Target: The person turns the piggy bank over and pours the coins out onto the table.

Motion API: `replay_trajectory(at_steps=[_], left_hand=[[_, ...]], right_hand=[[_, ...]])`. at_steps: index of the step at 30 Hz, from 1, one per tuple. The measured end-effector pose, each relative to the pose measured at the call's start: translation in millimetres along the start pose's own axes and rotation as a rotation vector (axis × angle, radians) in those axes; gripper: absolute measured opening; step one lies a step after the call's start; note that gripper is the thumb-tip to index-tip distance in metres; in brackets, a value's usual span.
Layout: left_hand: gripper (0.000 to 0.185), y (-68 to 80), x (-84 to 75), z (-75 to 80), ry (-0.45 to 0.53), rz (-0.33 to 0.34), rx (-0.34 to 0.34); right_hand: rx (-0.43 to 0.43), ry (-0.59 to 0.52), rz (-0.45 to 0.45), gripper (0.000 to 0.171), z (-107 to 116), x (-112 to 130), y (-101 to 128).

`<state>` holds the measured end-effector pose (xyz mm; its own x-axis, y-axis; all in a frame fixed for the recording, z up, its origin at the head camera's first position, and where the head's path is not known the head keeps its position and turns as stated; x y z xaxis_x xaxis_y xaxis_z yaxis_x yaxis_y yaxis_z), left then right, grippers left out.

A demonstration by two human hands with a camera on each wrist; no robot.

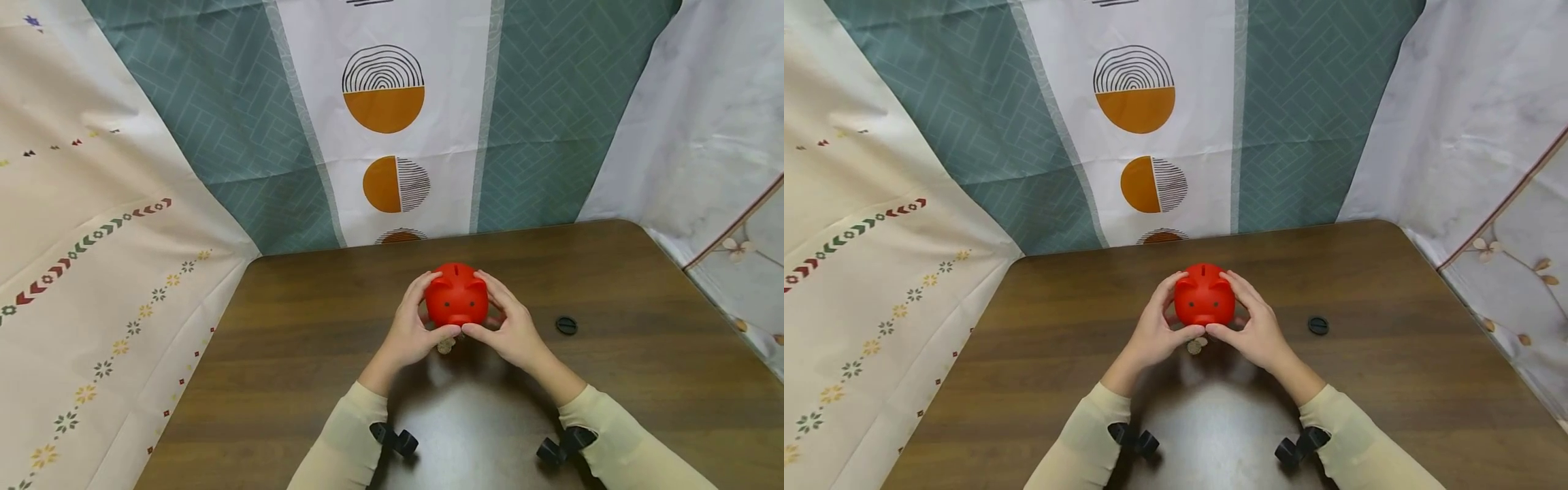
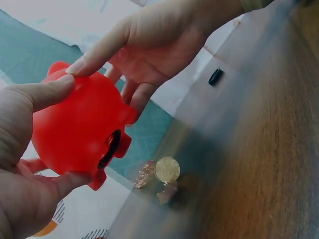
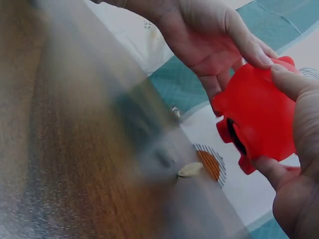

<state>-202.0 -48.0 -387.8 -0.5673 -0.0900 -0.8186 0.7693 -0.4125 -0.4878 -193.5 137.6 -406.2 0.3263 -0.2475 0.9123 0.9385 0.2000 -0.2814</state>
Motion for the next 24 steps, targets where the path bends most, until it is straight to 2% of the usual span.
replay_trajectory(at_steps=[3,6,9,10,14,16,17,18,21,24], left_hand=[[0.08,1.1,9.8,-1.1,-0.011,0.012,-0.008],[0.082,2.7,26.3,-3.1,-0.02,0.02,-0.014],[0.084,2.8,38.8,-4.4,-0.018,-0.004,-0.019],[0.084,2.5,35.2,-4.1,-0.014,-0.006,-0.017],[0.083,0.7,13.5,-3.4,-0.007,-0.131,-0.031],[0.083,-1.2,5.9,-2.6,-0.027,-0.167,-0.036],[0.083,-2.0,9.1,-2.5,-0.032,-0.18,-0.04],[0.084,-2.7,14.4,-2.3,-0.033,-0.164,-0.039],[0.082,-2.7,26.9,-1.0,-0.058,-0.056,-0.018],[0.082,-1.2,35.2,-0.9,-0.055,0.001,-0.005]], right_hand=[[0.016,-0.005,-0.026,0.079,0,-2,0],[0.032,-0.01,-0.046,0.079,0,-4,-1],[0.027,-0.007,-0.051,0.079,1,-2,-1],[0.014,0.011,-0.031,0.079,1,0,0],[-0.065,0.053,0.168,0.083,3,13,2],[-0.094,0.062,0.221,0.084,4,17,3],[-0.086,0.045,0.211,0.084,4,17,2],[-0.068,0.029,0.18,0.083,4,17,1],[0.008,-0.001,0.013,0.079,3,10,-2],[0.043,-0.017,-0.056,0.078,1,3,-3]])
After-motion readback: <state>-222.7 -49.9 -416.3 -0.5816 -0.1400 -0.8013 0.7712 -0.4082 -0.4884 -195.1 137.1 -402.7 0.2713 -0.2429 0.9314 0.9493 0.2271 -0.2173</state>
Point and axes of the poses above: each hand's wrist, its own y-axis away from the middle knuckle, its own z-axis out of the back of the hand, x = y × z, the point moved 3 cm from there along -y, towards the middle knuckle, and after that the axes turned 9 degrees about -z, right-handed, at the moved point
